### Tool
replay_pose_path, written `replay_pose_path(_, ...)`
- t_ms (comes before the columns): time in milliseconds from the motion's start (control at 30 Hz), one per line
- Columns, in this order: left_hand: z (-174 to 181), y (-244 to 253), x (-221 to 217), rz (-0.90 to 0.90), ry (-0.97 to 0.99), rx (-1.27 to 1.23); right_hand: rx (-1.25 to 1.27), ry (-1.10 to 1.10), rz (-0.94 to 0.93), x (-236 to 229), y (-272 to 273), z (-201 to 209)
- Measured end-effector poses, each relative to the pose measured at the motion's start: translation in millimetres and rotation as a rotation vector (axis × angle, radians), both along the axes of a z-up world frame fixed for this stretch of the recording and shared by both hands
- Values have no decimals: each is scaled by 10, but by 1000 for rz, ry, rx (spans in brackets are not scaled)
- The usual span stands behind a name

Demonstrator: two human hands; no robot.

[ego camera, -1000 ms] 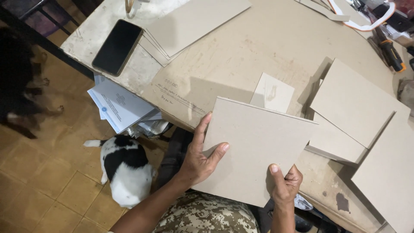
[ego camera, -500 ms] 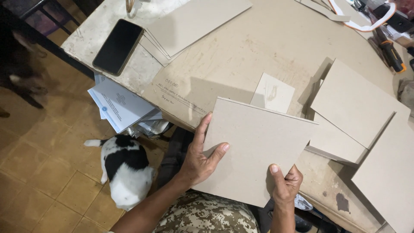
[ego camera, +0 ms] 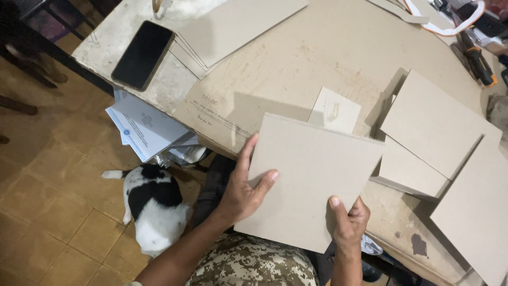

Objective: The person aligns a stack of white cardboard sheets on a work table, then uses a utility knife to cut along the edge of the stack. After cutting, the person separates the sheets and briefly handles a printed document before placing it back on the table.

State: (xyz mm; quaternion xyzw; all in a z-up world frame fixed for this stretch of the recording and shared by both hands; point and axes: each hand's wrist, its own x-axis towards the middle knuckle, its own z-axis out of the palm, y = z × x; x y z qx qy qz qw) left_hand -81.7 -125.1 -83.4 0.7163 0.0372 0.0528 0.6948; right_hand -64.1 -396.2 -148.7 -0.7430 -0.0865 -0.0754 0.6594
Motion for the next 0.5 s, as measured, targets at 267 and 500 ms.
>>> replay_pose_path(267, -124, 320, 457, -101, -95, -45, -161, 416, -126, 525, 499, 935)
replay_pose_path(500, -161, 352, 636, -19, -86, 14, 1, 471, 63, 936, 591, 926)
